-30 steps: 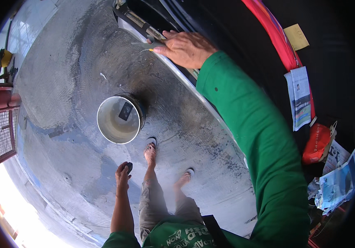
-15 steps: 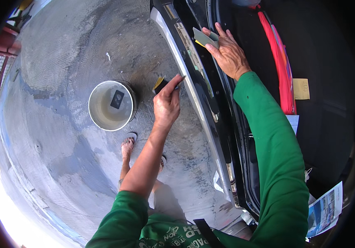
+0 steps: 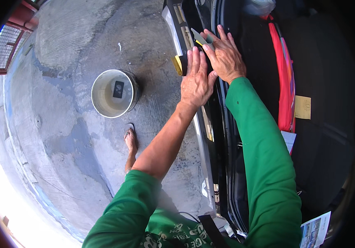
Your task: The person sands the edge of a black car bumper with a sanding block, repeatedly dipping it into a bucket of water. The person then removes newspaper covering the rear of the car.
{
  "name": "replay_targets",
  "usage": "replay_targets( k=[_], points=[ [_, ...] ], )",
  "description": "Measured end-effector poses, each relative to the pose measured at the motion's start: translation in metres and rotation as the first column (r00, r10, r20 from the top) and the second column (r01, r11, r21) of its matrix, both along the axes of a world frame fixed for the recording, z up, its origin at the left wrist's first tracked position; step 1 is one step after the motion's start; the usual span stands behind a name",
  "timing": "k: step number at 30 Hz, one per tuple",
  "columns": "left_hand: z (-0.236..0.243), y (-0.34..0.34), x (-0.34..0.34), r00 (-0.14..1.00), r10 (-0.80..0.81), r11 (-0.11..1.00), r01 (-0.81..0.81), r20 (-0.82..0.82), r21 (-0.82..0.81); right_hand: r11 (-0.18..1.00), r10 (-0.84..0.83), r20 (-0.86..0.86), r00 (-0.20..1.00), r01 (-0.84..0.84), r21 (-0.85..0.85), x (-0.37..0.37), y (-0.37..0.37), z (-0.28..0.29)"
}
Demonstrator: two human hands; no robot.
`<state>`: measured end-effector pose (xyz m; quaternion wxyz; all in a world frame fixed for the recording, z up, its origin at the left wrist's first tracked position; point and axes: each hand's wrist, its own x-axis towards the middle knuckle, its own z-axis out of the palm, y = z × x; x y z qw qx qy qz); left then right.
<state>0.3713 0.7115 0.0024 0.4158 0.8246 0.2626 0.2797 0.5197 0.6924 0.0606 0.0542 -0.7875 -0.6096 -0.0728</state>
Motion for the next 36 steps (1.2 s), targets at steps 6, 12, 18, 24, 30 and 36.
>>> replay_targets(
  k=[6,12,18,24,30,36],
  points=[
    [-0.019,-0.166,-0.102,0.992,-0.121,0.948,0.122,0.020,-0.293,1.000,0.004,0.032,0.999,-0.004,-0.005,-0.001,-0.002,0.000],
    [-0.013,-0.109,-0.067,0.999,-0.052,0.979,0.049,-0.013,-0.197,1.000,0.007,0.060,0.998,-0.007,-0.011,0.001,-0.006,0.000],
    [-0.010,-0.077,-0.041,0.998,0.041,0.965,-0.030,0.037,-0.262,1.000,0.008,0.094,0.996,-0.005,-0.022,0.003,-0.005,-0.001],
    [-0.009,-0.241,-0.141,0.991,-0.127,0.820,0.132,0.047,-0.557,0.999,-0.002,0.148,0.989,0.010,-0.051,0.006,-0.010,-0.002],
    [-0.055,-0.033,-0.032,0.997,0.075,0.859,-0.054,0.021,-0.509,0.998,0.051,0.088,0.995,-0.055,0.037,-0.002,0.006,-0.005],
    [-0.041,-0.218,-0.124,0.997,-0.060,0.769,0.074,0.044,-0.635,0.999,0.048,0.112,0.993,-0.047,-0.005,0.002,-0.001,-0.006]
  ],
)
